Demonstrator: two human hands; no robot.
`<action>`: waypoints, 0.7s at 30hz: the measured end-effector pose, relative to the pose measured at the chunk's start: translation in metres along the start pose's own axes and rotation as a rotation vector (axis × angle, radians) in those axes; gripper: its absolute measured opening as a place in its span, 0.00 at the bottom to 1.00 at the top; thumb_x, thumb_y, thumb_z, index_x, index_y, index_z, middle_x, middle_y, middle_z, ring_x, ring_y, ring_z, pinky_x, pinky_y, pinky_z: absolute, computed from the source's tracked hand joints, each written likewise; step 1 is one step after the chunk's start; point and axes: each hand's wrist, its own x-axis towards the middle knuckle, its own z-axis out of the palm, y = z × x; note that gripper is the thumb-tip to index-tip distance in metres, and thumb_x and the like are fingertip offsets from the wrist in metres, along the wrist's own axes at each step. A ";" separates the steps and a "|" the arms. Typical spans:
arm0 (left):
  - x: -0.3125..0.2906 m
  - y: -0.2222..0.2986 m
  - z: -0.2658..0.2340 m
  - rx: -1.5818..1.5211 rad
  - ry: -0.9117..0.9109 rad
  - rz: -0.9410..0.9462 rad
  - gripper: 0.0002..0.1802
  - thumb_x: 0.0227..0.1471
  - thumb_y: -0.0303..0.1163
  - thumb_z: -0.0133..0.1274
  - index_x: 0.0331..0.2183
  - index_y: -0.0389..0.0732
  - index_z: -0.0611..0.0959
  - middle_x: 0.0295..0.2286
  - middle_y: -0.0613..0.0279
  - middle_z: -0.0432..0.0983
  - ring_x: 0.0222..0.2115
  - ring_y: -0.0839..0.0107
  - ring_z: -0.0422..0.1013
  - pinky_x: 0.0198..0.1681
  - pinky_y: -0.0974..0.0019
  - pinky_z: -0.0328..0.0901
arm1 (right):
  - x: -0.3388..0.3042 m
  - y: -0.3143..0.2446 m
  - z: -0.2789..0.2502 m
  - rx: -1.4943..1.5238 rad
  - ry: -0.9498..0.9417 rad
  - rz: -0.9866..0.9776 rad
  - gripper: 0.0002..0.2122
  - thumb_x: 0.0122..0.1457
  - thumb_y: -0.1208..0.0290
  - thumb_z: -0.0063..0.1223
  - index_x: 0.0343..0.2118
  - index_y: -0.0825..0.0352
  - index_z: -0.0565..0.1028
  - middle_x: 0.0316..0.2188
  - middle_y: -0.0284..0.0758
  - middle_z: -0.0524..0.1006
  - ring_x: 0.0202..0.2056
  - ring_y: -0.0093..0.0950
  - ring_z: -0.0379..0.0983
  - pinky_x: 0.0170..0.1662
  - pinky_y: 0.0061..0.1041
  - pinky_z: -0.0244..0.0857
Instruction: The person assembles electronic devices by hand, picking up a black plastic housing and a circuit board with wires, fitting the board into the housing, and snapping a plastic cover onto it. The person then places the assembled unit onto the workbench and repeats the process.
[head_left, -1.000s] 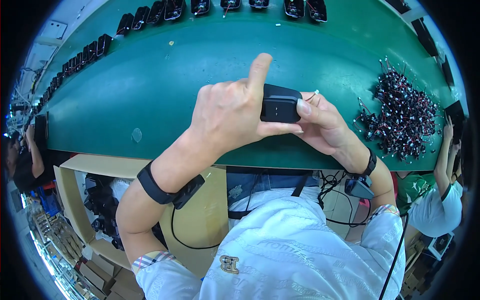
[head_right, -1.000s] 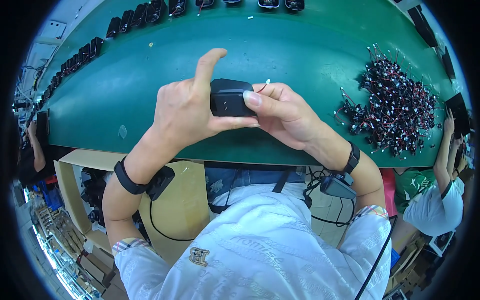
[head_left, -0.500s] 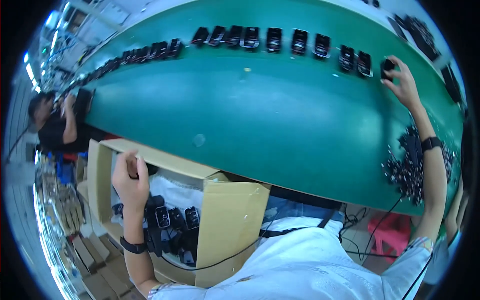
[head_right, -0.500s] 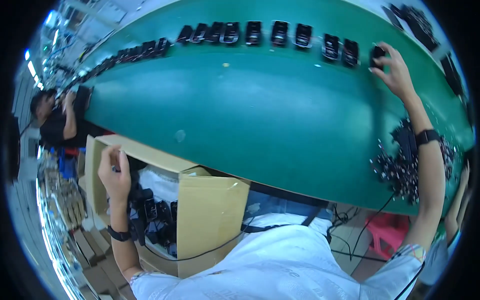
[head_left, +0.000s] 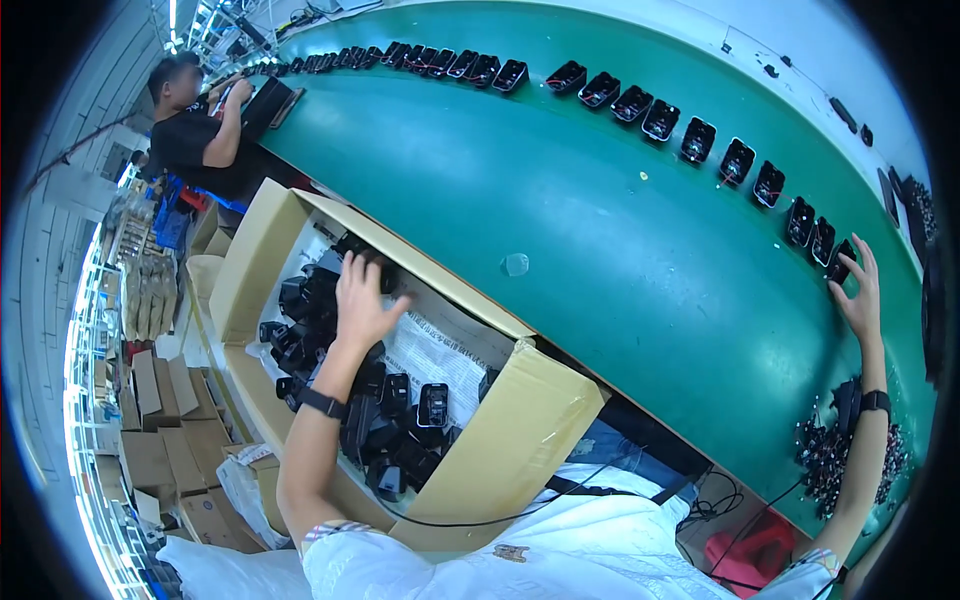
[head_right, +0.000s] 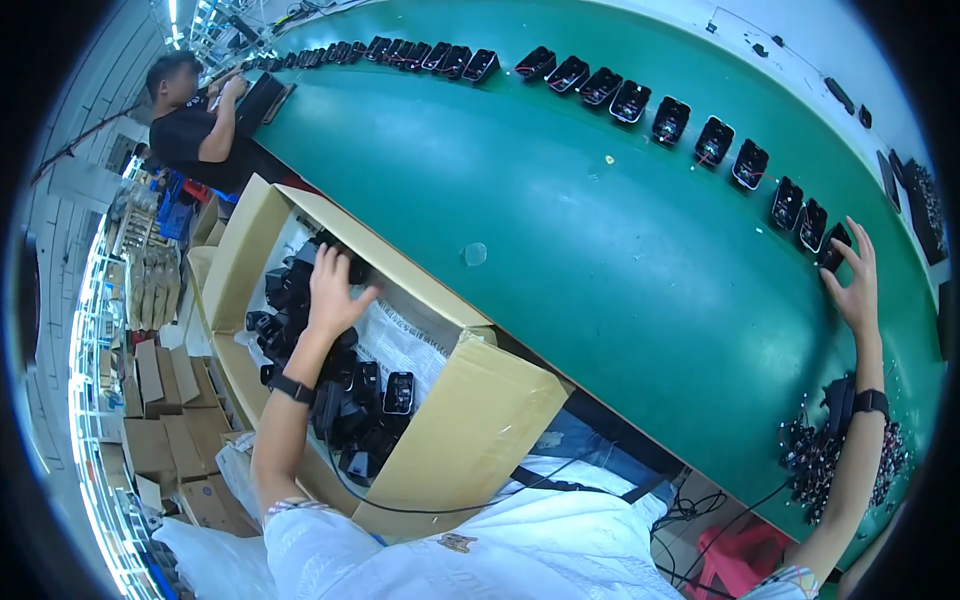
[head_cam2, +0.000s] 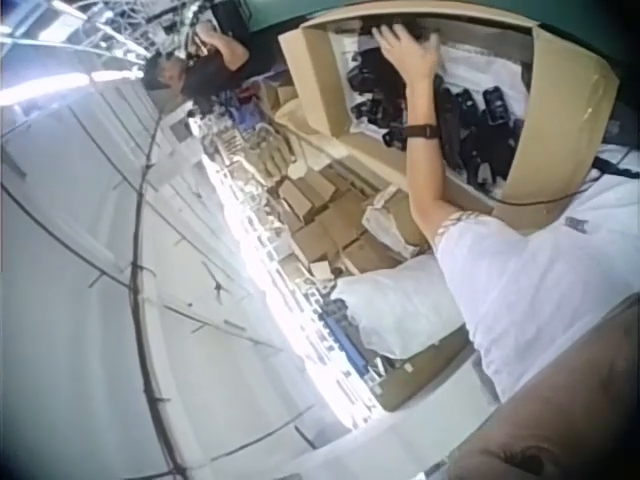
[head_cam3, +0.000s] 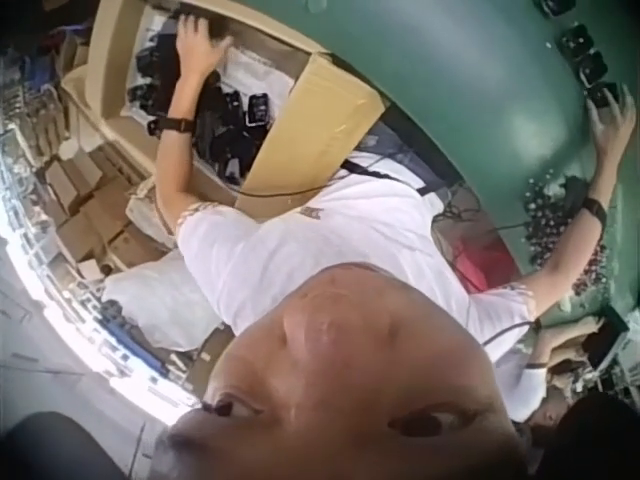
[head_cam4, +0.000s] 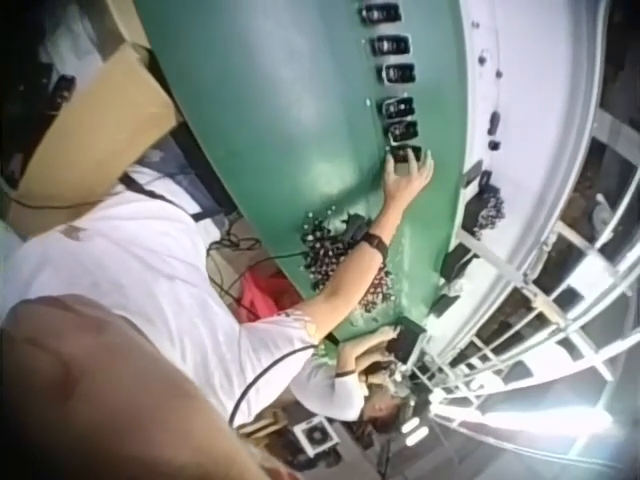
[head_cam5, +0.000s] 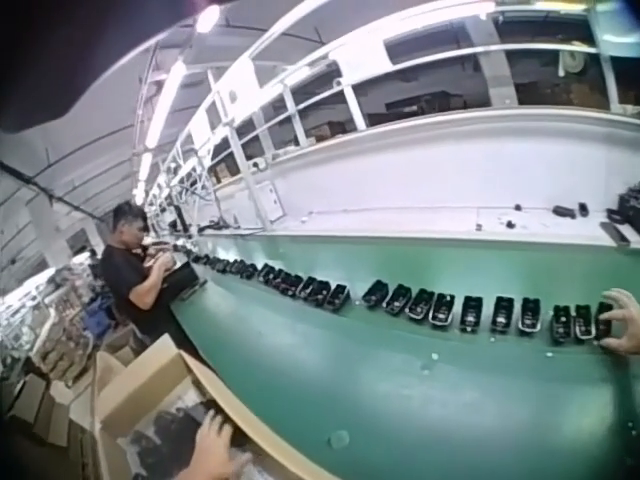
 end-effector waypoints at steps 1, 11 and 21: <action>0.002 0.001 0.004 -0.087 -0.006 -0.020 0.40 0.43 0.37 0.65 0.55 0.29 0.69 0.53 0.37 0.66 0.57 0.37 0.61 0.61 0.46 0.58 | -0.001 -0.009 -0.007 -0.038 -0.039 0.001 0.30 0.44 0.76 0.64 0.55 0.61 0.73 0.67 0.36 0.61 0.70 0.41 0.48 0.71 0.42 0.45; -0.018 -0.016 0.024 0.066 -0.137 -0.049 0.27 0.46 0.30 0.62 0.48 0.35 0.74 0.50 0.39 0.67 0.52 0.38 0.62 0.57 0.46 0.60 | -0.011 -0.162 -0.095 0.114 -0.005 -0.097 0.22 0.53 0.74 0.61 0.53 0.64 0.73 0.58 0.39 0.70 0.63 0.42 0.60 0.65 0.41 0.54; 0.012 -0.040 -0.060 -0.525 0.157 -0.420 0.25 0.64 0.44 0.50 0.53 0.35 0.74 0.45 0.47 0.76 0.40 0.55 0.76 0.37 0.60 0.73 | -0.083 -0.150 -0.133 0.305 -0.249 -0.095 0.16 0.53 0.71 0.64 0.45 0.65 0.76 0.40 0.39 0.79 0.43 0.42 0.75 0.44 0.37 0.71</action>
